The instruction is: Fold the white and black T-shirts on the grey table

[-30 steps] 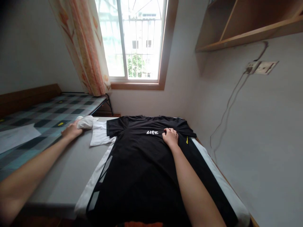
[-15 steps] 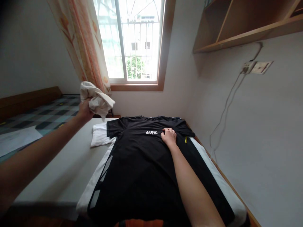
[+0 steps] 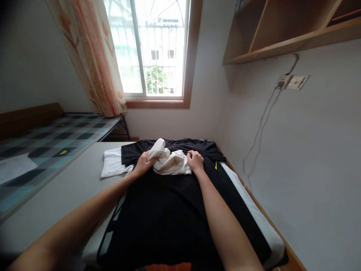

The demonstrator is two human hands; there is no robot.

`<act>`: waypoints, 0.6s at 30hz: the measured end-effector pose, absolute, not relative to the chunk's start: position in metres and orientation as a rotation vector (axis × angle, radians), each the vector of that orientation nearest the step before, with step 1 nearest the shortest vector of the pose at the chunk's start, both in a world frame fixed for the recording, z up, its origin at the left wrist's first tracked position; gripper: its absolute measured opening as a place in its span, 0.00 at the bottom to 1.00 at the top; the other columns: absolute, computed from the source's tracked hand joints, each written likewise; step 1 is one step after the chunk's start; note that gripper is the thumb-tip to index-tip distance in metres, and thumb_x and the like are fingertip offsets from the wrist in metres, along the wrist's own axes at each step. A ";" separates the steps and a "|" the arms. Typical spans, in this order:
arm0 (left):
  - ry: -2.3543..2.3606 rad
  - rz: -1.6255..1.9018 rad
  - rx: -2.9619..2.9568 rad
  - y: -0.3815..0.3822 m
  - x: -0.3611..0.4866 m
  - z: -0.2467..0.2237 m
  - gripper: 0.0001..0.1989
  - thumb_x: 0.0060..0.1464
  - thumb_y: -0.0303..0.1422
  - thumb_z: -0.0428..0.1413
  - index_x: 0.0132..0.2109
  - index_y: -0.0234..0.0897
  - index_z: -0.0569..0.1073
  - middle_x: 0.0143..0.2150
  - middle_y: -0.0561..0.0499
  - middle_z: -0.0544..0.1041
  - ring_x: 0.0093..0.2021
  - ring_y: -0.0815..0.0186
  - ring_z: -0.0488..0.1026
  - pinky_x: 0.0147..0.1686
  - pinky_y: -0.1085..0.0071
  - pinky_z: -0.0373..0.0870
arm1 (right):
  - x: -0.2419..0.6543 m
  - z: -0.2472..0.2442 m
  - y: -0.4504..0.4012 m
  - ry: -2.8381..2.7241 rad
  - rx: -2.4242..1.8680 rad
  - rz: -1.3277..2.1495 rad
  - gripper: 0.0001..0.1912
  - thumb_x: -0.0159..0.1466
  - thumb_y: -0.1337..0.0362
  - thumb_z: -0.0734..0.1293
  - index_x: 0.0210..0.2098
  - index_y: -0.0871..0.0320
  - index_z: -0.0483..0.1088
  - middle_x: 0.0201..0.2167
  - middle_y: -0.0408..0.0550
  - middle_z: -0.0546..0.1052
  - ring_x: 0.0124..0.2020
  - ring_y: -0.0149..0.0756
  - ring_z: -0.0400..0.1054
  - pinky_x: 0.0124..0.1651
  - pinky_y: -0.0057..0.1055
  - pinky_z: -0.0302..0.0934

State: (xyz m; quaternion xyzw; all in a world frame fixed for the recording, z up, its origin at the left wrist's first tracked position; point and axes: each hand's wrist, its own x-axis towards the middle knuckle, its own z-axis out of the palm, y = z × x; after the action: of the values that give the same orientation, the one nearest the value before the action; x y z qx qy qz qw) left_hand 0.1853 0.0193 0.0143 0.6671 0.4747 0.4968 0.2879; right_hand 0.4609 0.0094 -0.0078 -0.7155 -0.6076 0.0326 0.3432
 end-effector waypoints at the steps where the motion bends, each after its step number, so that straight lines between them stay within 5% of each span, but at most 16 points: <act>1: 1.267 1.324 1.801 0.017 0.185 0.008 0.18 0.60 0.39 0.56 0.54 0.35 0.71 0.51 0.44 0.73 0.50 0.57 0.72 0.50 0.57 0.71 | 0.459 -0.007 0.009 -1.591 -1.811 0.102 0.15 0.65 0.61 0.58 0.43 0.56 0.75 0.45 0.52 0.78 0.47 0.43 0.71 0.52 0.39 0.62; 6: 1.458 1.325 2.014 0.019 0.179 -0.007 0.21 0.51 0.40 0.60 0.52 0.39 0.74 0.50 0.43 0.72 0.52 0.51 0.70 0.53 0.55 0.66 | 0.445 -0.003 0.004 -1.884 -1.421 0.189 0.18 0.66 0.52 0.59 0.47 0.54 0.75 0.47 0.52 0.76 0.48 0.42 0.70 0.53 0.39 0.61; 10: 1.482 1.391 1.940 0.020 0.175 -0.006 0.16 0.54 0.42 0.55 0.45 0.36 0.76 0.47 0.43 0.73 0.48 0.53 0.73 0.49 0.58 0.68 | 0.436 0.000 0.000 -2.039 -1.309 0.144 0.20 0.58 0.52 0.69 0.47 0.52 0.74 0.50 0.51 0.74 0.51 0.45 0.66 0.56 0.42 0.59; 13: 1.317 1.494 1.736 0.018 0.174 -0.003 0.18 0.60 0.43 0.47 0.39 0.35 0.75 0.37 0.46 0.76 0.41 0.57 0.74 0.43 0.63 0.70 | 0.439 0.000 0.002 -1.860 -1.409 0.210 0.12 0.61 0.58 0.63 0.39 0.55 0.74 0.42 0.51 0.77 0.45 0.43 0.69 0.50 0.38 0.62; 18: 1.325 1.616 1.459 0.018 0.170 0.000 0.20 0.61 0.46 0.45 0.29 0.37 0.71 0.26 0.50 0.72 0.32 0.61 0.71 0.34 0.66 0.68 | 0.464 -0.002 0.014 -1.180 -1.526 0.164 0.17 0.63 0.63 0.52 0.44 0.59 0.67 0.37 0.51 0.75 0.40 0.40 0.69 0.44 0.34 0.64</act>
State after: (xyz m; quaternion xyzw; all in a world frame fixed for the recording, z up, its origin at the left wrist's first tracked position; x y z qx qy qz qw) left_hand 0.1697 0.0181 0.0005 0.5475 0.4973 0.6063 0.2921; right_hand 0.4643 0.0142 -0.0019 -0.6494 -0.5021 0.0696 0.5668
